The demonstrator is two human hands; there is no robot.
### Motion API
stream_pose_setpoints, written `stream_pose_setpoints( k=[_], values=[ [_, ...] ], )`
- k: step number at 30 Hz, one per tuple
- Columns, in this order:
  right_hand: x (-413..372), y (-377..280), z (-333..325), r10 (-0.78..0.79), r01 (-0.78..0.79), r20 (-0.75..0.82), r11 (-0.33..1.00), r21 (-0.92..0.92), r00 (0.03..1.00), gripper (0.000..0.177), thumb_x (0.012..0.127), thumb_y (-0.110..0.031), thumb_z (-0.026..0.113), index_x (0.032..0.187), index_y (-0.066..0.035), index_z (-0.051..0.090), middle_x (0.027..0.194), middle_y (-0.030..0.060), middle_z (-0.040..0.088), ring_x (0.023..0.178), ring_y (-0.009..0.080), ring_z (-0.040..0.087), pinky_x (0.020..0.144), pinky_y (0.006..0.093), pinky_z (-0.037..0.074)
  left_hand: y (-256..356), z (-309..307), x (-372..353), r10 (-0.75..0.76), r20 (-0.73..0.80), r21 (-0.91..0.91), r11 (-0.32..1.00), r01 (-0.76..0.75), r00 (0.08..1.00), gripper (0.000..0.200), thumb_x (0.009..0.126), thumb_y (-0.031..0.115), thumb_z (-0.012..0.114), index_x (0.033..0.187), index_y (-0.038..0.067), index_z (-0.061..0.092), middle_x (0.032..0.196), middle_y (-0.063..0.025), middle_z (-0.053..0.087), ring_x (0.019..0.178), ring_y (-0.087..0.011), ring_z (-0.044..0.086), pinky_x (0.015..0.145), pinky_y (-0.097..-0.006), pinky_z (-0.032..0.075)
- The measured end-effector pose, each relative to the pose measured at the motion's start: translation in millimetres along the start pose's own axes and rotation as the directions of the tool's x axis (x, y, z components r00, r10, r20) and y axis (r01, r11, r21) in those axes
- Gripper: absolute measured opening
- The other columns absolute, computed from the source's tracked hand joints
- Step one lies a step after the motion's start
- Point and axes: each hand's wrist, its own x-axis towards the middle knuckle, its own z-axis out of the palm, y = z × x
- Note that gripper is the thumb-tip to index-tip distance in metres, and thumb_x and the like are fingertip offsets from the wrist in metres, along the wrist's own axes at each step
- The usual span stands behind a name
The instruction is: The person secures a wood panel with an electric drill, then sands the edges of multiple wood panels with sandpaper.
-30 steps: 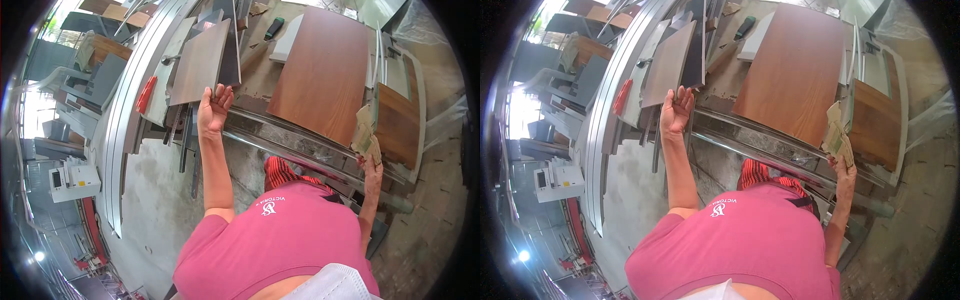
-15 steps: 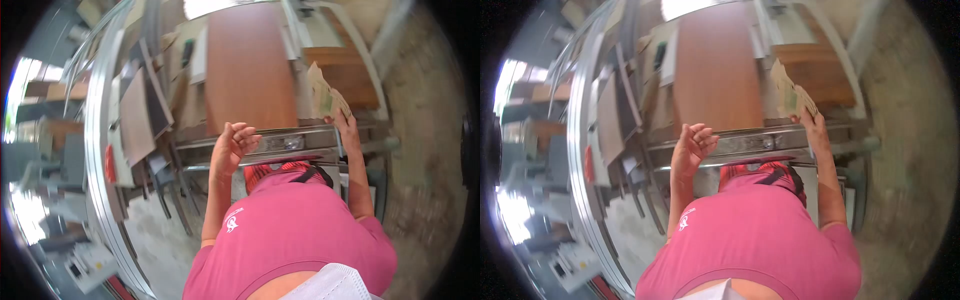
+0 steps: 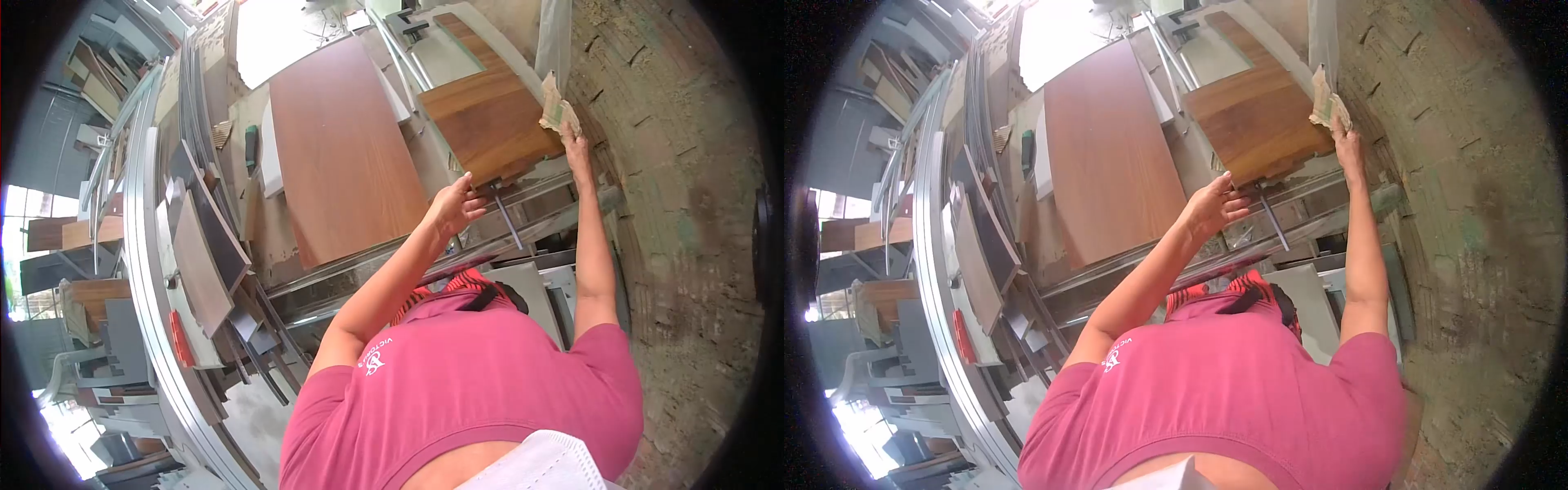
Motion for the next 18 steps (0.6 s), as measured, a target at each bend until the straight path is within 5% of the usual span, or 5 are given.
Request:
stream_pose_setpoints(
  k=[6, 10, 13, 16, 18],
  values=[
    [-13, -51, -18, 0.033, -0.047, 0.07, 0.979, 0.199, 0.997, 0.068, 0.087, -0.059, 0.042, 0.077, 0.007, 0.056, 0.062, 0.0085, 0.046, 0.061, 0.0181, 0.045, 0.056, 0.0343, 0.038, 6, 5, -8, 0.06, 0.044, 0.023, 0.998, -0.061, 0.997, 0.06, 0.092, 0.037, 0.048, 0.134, 0.0, 0.025, 0.126, -0.0231, 0.04, 0.115, -0.0352, 0.045, 0.09, -0.0448, 0.043],
    [-40, -87, -34, 0.255, -0.389, 0.389, 0.864, 0.319, 0.885, 0.059, 0.088, -0.056, 0.044, 0.099, 0.0, 0.062, 0.08, 0.003, 0.055, 0.074, 0.0157, 0.049, 0.067, 0.0322, 0.04, 30, 29, -30, 0.261, 0.024, -0.014, 0.965, -0.261, 0.965, 0.063, 0.09, 0.038, 0.052, 0.131, -0.003, 0.027, 0.119, -0.021, 0.046, 0.106, -0.029, 0.052, 0.086, -0.0391, 0.046],
    [-72, -117, -31, 0.289, -0.551, 0.518, 0.689, 0.471, 0.805, 0.058, 0.087, -0.055, 0.047, 0.111, -0.003, 0.057, 0.101, -0.0018, 0.053, 0.083, 0.01, 0.044, 0.072, 0.0268, 0.037, 53, 28, -42, 0.682, -0.051, 0.457, 0.665, -0.59, 0.73, 0.056, 0.088, 0.036, 0.056, 0.125, 0.0, 0.033, 0.115, -0.0146, 0.05, 0.098, -0.0174, 0.054, 0.081, -0.0293, 0.049],
    [-107, -152, -24, 0.19, -0.602, 0.624, 0.572, 0.557, 0.758, 0.058, 0.086, -0.054, 0.05, 0.118, -0.005, 0.052, 0.108, -0.0019, 0.052, 0.091, 0.0101, 0.044, 0.076, 0.029, 0.04, 72, 17, -66, 0.692, -0.101, 0.267, 0.711, -0.651, 0.715, 0.058, 0.086, 0.034, 0.059, 0.126, -0.001, 0.034, 0.107, -0.0113, 0.055, 0.093, -0.0153, 0.056, 0.077, -0.0288, 0.05],
    [-131, -172, -20, 0.183, -0.582, 0.595, 0.557, 0.593, 0.782, 0.057, 0.087, -0.052, 0.049, 0.121, -0.006, 0.05, 0.109, -0.0013, 0.053, 0.091, 0.012, 0.048, 0.078, 0.0304, 0.041, 78, 22, -92, 0.759, -0.228, 0.302, 0.651, -0.696, 0.61, 0.04, 0.087, 0.025, 0.057, 0.115, -0.002, 0.046, 0.083, -0.0046, 0.057, 0.066, -0.0077, 0.05, 0.054, -0.0236, 0.042]
  ],
)
